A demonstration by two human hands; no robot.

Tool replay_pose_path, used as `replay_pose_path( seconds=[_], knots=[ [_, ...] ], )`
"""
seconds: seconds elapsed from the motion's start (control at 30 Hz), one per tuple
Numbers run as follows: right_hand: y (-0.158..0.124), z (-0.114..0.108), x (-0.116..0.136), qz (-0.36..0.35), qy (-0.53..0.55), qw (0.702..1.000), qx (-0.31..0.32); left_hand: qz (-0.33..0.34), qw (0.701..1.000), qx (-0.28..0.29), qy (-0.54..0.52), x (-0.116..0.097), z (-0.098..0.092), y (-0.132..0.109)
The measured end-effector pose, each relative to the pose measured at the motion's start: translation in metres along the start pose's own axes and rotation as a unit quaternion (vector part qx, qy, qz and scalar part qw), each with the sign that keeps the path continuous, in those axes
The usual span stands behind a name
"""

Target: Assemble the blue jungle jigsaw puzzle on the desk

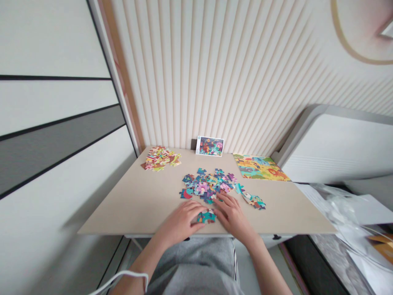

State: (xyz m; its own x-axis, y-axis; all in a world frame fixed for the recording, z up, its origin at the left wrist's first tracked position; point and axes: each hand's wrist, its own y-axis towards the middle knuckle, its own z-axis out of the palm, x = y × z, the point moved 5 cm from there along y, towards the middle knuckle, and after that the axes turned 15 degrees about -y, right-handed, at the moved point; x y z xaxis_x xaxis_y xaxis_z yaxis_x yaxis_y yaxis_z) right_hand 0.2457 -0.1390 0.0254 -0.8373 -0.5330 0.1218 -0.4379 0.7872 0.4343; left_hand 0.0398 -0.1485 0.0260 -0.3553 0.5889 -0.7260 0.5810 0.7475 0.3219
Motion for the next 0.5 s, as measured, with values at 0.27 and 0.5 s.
replay_pose_path(
  seconds=[0.27,0.5],
  knots=[
    [0.0043,0.0082,-0.0043,0.007,0.024,1.000,-0.020,-0.003,1.000,0.005,0.001,-0.0033,-0.0004,-0.0015],
    [0.0034,0.0073,-0.0061,0.038,0.049,0.998,-0.013,-0.002,1.000,0.006,0.003,-0.0043,-0.0006,-0.0017]
  ],
)
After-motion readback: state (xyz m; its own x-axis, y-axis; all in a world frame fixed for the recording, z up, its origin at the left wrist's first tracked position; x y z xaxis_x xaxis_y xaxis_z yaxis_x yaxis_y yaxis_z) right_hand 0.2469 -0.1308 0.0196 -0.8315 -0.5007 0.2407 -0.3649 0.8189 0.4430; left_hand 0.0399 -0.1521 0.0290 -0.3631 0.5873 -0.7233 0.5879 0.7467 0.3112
